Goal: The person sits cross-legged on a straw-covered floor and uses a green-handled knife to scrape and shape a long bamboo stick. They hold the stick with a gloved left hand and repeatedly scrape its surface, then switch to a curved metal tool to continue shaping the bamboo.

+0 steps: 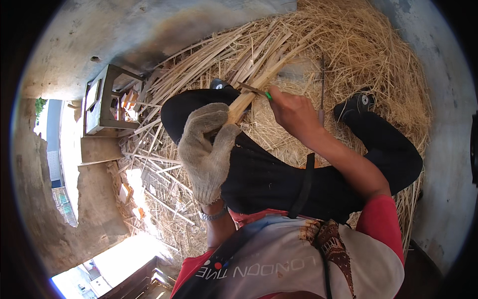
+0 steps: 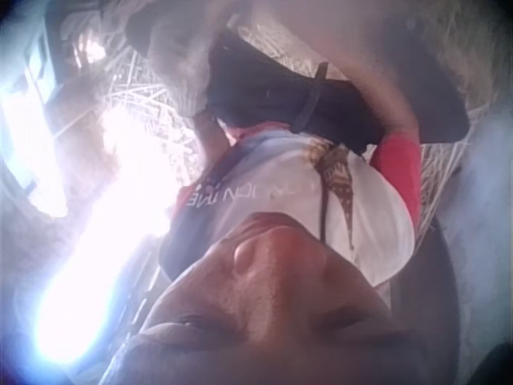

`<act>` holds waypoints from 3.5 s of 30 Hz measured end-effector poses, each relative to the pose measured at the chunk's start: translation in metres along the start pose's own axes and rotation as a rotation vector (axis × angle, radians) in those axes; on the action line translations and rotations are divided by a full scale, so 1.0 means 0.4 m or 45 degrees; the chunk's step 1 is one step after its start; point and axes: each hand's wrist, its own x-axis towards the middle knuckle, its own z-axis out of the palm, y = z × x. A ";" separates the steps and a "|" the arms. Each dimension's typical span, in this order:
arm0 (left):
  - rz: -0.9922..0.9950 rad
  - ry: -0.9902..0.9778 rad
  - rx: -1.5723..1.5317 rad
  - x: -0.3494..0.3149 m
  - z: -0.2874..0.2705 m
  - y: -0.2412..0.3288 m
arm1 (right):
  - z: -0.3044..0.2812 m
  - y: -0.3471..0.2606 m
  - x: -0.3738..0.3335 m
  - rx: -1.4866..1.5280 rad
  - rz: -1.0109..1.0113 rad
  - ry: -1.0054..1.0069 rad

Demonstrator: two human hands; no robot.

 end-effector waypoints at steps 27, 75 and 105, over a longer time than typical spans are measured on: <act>-0.063 0.022 -0.164 -0.006 0.008 -0.007 | 0.016 0.107 0.005 -0.108 0.326 -0.188; -0.027 0.061 -0.106 -0.007 0.052 0.008 | -0.003 0.183 0.035 0.093 0.542 -0.226; -0.148 0.263 -0.196 -0.003 0.055 -0.001 | -0.051 -0.039 -0.006 0.151 0.130 -0.167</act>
